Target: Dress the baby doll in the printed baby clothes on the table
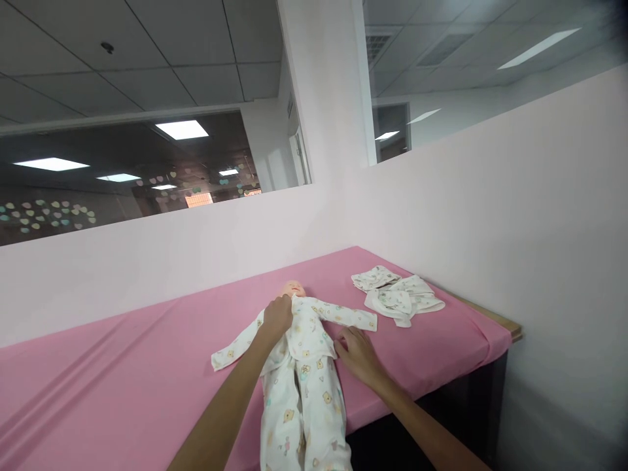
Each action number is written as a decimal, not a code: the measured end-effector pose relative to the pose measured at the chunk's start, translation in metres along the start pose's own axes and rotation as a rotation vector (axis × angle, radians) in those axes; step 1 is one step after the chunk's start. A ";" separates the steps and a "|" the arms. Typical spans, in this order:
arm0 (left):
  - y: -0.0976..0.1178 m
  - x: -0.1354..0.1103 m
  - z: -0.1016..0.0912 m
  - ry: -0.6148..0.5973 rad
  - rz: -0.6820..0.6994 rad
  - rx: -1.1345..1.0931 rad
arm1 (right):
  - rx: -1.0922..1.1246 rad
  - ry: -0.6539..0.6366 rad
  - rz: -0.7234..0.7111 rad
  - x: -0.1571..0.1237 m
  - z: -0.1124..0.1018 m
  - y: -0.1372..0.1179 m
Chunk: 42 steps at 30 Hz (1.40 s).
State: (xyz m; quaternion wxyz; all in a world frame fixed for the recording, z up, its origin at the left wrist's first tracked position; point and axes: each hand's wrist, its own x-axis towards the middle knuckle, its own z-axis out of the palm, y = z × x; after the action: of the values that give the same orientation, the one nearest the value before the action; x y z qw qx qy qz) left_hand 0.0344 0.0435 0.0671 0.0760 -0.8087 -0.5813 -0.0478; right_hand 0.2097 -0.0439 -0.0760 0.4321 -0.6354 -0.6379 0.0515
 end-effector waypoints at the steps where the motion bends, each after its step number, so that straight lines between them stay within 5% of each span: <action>1: 0.000 -0.001 0.000 0.004 0.010 0.019 | -0.002 0.004 0.001 0.000 0.000 0.000; 16: -0.006 -0.007 -0.003 0.065 0.013 0.120 | 0.016 -0.003 0.016 -0.001 -0.002 -0.002; 33: -0.019 0.006 0.005 0.026 -0.049 -0.167 | 0.020 -0.003 -0.001 0.000 0.002 0.004; 42: -0.031 0.023 0.002 -0.089 0.059 -0.299 | 0.024 -0.012 0.000 0.000 0.001 0.003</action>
State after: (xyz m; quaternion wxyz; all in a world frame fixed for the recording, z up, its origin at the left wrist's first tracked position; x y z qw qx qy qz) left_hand 0.0120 0.0749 0.0707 -0.0699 -0.8291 -0.5463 -0.0958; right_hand 0.2111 -0.0428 -0.0779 0.4357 -0.6301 -0.6397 0.0628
